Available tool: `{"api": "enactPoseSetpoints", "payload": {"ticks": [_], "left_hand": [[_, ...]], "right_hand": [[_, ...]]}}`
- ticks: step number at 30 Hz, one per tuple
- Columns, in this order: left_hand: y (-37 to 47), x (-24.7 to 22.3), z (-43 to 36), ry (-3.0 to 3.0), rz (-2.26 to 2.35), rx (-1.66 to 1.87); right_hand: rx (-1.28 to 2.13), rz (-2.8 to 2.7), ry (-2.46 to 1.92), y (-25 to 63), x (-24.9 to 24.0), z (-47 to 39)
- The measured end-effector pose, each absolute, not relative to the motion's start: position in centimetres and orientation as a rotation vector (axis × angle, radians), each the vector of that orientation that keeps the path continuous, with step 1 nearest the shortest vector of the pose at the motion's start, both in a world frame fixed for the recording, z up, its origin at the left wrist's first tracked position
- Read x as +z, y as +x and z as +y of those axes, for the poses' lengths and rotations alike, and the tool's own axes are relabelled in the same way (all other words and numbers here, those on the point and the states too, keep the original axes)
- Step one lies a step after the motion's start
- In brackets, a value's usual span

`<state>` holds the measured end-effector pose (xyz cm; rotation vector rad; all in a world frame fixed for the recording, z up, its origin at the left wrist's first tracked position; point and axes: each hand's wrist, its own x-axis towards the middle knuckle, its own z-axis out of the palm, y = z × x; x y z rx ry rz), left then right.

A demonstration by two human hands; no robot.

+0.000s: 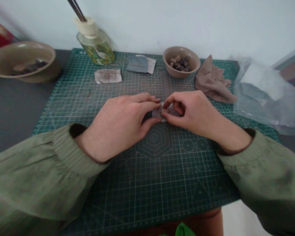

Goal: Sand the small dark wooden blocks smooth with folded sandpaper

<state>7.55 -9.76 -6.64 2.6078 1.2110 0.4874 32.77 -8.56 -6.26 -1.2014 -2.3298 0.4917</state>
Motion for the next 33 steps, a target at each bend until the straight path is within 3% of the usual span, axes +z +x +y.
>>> {"api": "enactPoseSetpoints", "payload": {"ticks": [33], "left_hand": [[7.56, -6.91, -9.5, 2.763, 1.132, 0.546]], "right_hand": [[0.471, -2.295, -1.175, 32.78, -6.83, -8.01]]}}
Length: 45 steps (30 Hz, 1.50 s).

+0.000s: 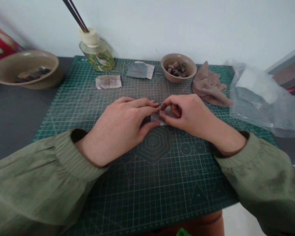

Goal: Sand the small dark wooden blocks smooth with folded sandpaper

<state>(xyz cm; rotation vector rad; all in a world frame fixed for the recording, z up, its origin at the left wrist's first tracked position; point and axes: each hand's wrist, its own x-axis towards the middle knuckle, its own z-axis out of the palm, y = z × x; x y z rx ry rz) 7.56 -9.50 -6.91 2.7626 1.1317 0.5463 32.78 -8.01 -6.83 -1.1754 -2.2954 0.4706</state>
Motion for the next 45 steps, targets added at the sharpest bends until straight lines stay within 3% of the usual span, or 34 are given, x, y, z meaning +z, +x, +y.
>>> {"api": "enactPoseSetpoints", "payload": {"ticks": [5, 11, 19, 45], "left_hand": [[7.7, -6.6, -9.5, 2.724, 1.119, 0.616], [8.5, -5.5, -10.2, 2.338, 0.99, 1.088], [8.5, -5.2, -10.9, 2.173, 0.907, 1.241], [8.1, -4.2, -11.3, 2.455, 0.828, 1.36]], "right_hand": [[0.94, -2.033, -1.108, 32.6, -6.5, -8.7], [1.402, -1.607, -0.877, 32.9, -5.9, -9.3], [1.442, -1.651, -0.641, 33.5, -6.0, -9.4], [1.392, -1.686, -0.687, 32.8, -5.7, -9.9]]}}
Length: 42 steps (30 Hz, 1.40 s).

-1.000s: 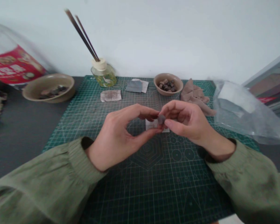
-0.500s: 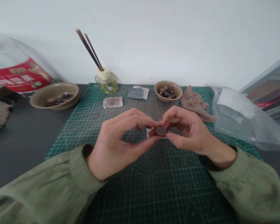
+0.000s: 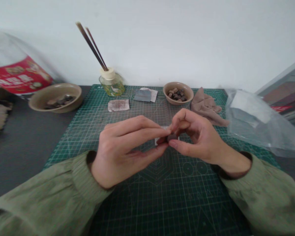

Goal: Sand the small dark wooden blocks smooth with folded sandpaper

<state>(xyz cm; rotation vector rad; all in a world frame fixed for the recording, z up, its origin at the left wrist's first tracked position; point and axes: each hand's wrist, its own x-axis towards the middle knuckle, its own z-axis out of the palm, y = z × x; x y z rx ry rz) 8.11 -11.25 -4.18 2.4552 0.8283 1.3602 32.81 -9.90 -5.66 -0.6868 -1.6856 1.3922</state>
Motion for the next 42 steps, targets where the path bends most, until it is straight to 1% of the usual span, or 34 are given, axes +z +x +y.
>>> {"api": "enactPoseSetpoints", "payload": {"ticks": [14, 29, 42], "left_hand": [[8.14, -4.24, -11.11, 2.43, 0.822, 1.397], [7.9, -3.99, -10.92, 2.58, 0.785, 1.306], [7.98, -4.12, -11.11, 2.443, 0.827, 1.34]], "right_hand": [[1.412, -1.759, -0.664, 33.21, -5.45, -10.16], [1.324, -1.746, -0.79, 32.58, -5.62, -9.9], [1.348, -1.791, -0.681, 33.3, -5.3, -10.05]]}}
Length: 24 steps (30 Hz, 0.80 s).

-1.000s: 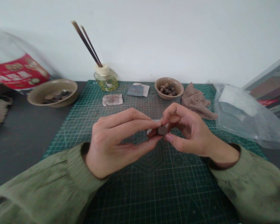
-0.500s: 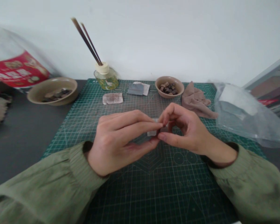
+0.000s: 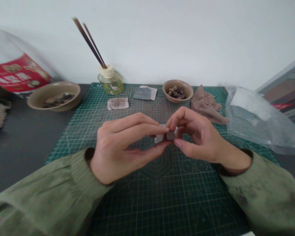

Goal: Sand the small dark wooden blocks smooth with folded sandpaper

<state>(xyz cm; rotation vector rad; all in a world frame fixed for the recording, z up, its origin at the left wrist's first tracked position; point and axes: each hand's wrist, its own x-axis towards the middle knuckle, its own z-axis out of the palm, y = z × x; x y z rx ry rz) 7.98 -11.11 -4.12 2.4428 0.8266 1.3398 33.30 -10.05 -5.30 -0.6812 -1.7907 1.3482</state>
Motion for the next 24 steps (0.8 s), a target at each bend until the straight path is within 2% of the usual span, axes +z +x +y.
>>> {"api": "enactPoseSetpoints", "payload": {"ticks": [10, 24], "left_hand": [[8.0, -4.4, -10.9, 2.423, 0.797, 1.425], [6.7, -3.2, -11.3, 2.56, 0.689, 1.269]], "right_hand": [[1.239, -1.724, -0.654, 33.2, -5.4, -9.9], [1.2, -1.71, -0.63, 33.2, -5.7, -9.8]]}}
